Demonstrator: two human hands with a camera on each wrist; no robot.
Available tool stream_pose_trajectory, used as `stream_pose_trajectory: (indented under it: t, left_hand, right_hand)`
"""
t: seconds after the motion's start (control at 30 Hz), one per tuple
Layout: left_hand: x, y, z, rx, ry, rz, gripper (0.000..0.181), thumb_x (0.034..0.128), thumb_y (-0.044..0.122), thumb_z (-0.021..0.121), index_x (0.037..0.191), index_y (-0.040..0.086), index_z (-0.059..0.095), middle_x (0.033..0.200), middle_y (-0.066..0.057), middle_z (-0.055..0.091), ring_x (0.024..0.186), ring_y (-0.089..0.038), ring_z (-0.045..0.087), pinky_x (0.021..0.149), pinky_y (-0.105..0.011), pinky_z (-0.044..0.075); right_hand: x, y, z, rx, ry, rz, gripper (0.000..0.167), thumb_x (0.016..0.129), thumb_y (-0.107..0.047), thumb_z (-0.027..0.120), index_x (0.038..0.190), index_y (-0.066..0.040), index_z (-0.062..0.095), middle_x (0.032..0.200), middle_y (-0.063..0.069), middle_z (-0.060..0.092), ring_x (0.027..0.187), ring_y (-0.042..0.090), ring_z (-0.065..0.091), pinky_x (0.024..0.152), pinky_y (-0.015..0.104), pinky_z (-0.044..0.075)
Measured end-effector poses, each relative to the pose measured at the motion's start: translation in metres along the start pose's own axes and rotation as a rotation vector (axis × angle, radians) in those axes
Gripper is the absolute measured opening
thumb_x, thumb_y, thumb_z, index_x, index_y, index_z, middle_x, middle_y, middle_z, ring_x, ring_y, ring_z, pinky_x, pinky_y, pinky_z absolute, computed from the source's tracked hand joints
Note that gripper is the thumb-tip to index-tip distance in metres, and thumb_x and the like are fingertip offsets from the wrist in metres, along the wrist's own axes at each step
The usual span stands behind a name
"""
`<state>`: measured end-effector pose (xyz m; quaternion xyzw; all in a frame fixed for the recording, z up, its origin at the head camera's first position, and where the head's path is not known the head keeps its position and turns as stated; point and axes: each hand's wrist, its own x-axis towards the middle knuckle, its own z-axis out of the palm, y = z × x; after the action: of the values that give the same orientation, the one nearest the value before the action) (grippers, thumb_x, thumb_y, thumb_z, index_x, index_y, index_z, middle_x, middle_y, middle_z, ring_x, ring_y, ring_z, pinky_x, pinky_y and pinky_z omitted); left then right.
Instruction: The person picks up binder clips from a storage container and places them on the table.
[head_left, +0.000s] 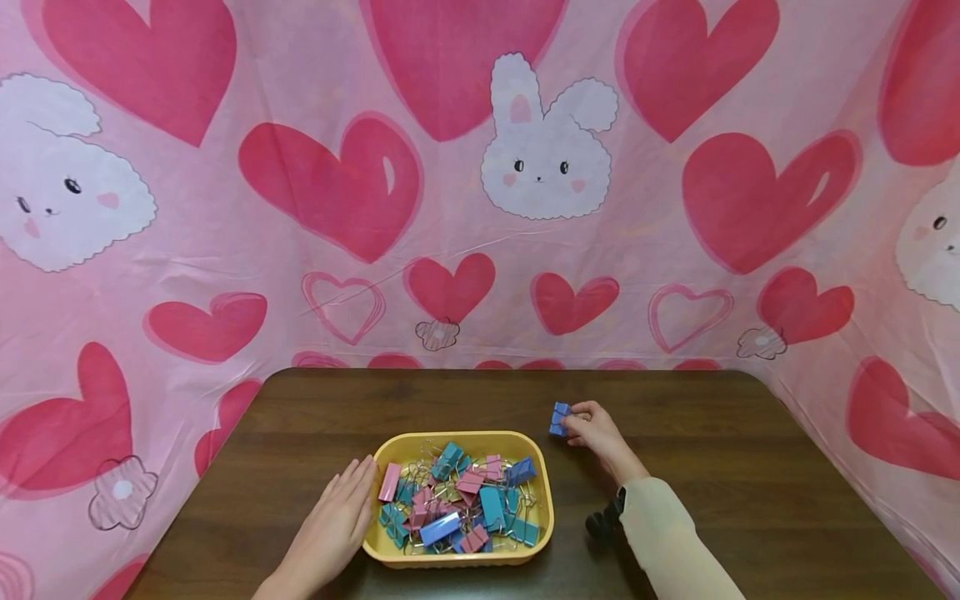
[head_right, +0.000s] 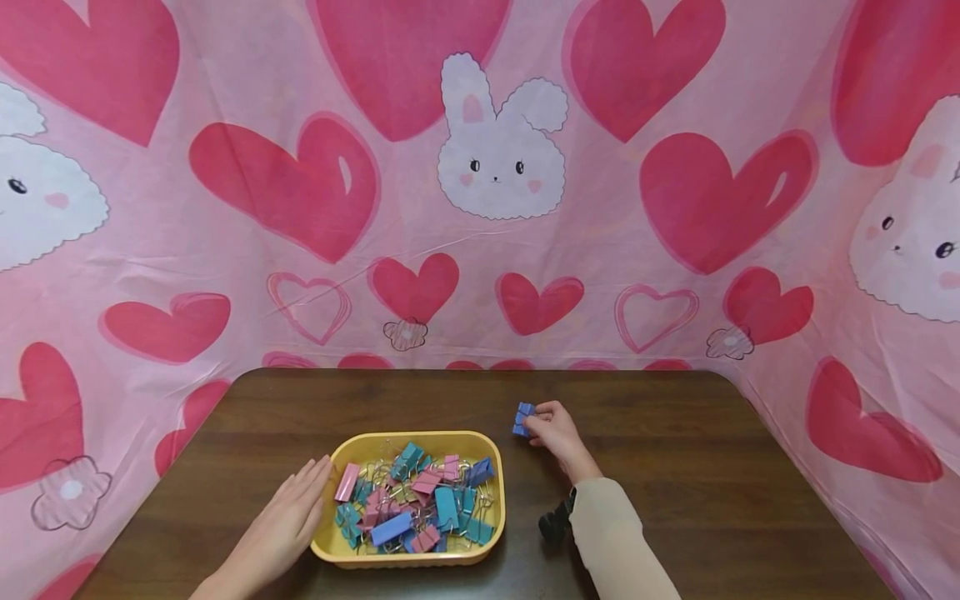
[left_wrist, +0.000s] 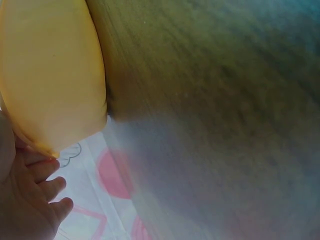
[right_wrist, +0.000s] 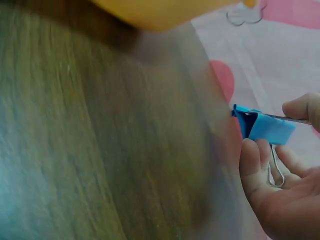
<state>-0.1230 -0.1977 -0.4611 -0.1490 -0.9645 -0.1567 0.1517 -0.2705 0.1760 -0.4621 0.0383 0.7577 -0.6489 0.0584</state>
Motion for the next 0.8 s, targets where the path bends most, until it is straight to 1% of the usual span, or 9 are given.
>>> stream_pose_trajectory:
  t: [0.1,0.2,0.37,0.5,0.57,0.8]
  left_hand:
    - [-0.001,0.000,0.001,0.005,0.013,0.006,0.045,0.0876,0.011,0.058,0.129,-0.005,0.049,0.136,-0.017,0.045,0.125,-0.033,0.038,0.100,-0.051,0.031]
    - [-0.001,0.000,0.001,0.007,0.023,0.011,0.045,0.0871,0.011,0.058,0.129,-0.005,0.050,0.135,-0.017,0.045,0.125,-0.033,0.039,0.099,-0.051,0.032]
    - [0.000,0.000,0.000,0.004,0.009,0.006,0.045,0.0878,0.011,0.057,0.129,-0.005,0.049,0.136,-0.017,0.044,0.126,-0.033,0.038,0.100,-0.051,0.031]
    - [0.000,0.000,0.000,0.002,0.000,0.001,0.046,0.0882,0.011,0.057,0.130,-0.005,0.048,0.137,-0.017,0.043,0.126,-0.033,0.037,0.102,-0.050,0.029]
    - [0.000,0.000,-0.001,-0.001,0.002,0.000,0.046,0.0882,0.011,0.057,0.130,-0.005,0.048,0.137,-0.017,0.043,0.127,-0.033,0.037,0.102,-0.051,0.029]
    - [0.000,0.000,-0.001,0.004,0.002,0.005,0.046,0.0883,0.011,0.057,0.130,-0.005,0.048,0.137,-0.016,0.043,0.127,-0.033,0.037,0.102,-0.050,0.029]
  right_hand:
    - [0.009,0.009,-0.001,-0.026,0.014,0.002,0.031,0.083,-0.004,0.060,0.108,0.011,0.047,0.086,0.013,0.056,0.066,0.017,0.056,0.061,0.029,0.054]
    - [0.013,0.013,-0.002,-0.045,0.027,-0.001,0.030,0.082,-0.003,0.060,0.107,0.012,0.051,0.086,0.014,0.057,0.067,0.018,0.057,0.062,0.030,0.054]
    - [0.019,0.017,-0.002,-0.075,0.036,-0.004,0.030,0.083,-0.003,0.058,0.107,0.014,0.054,0.086,0.013,0.058,0.066,0.017,0.057,0.061,0.029,0.054]
    - [0.023,0.020,0.000,-0.098,0.055,-0.014,0.029,0.084,-0.004,0.058,0.107,0.015,0.057,0.083,0.011,0.060,0.062,0.015,0.056,0.058,0.027,0.054]
    - [0.024,0.021,0.002,-0.102,0.060,-0.019,0.028,0.085,-0.003,0.058,0.106,0.015,0.057,0.080,0.010,0.060,0.059,0.014,0.056,0.057,0.026,0.053]
    - [0.026,0.023,0.004,-0.071,0.063,-0.021,0.024,0.086,-0.001,0.059,0.103,0.015,0.058,0.071,0.005,0.059,0.054,0.011,0.055,0.053,0.023,0.052]
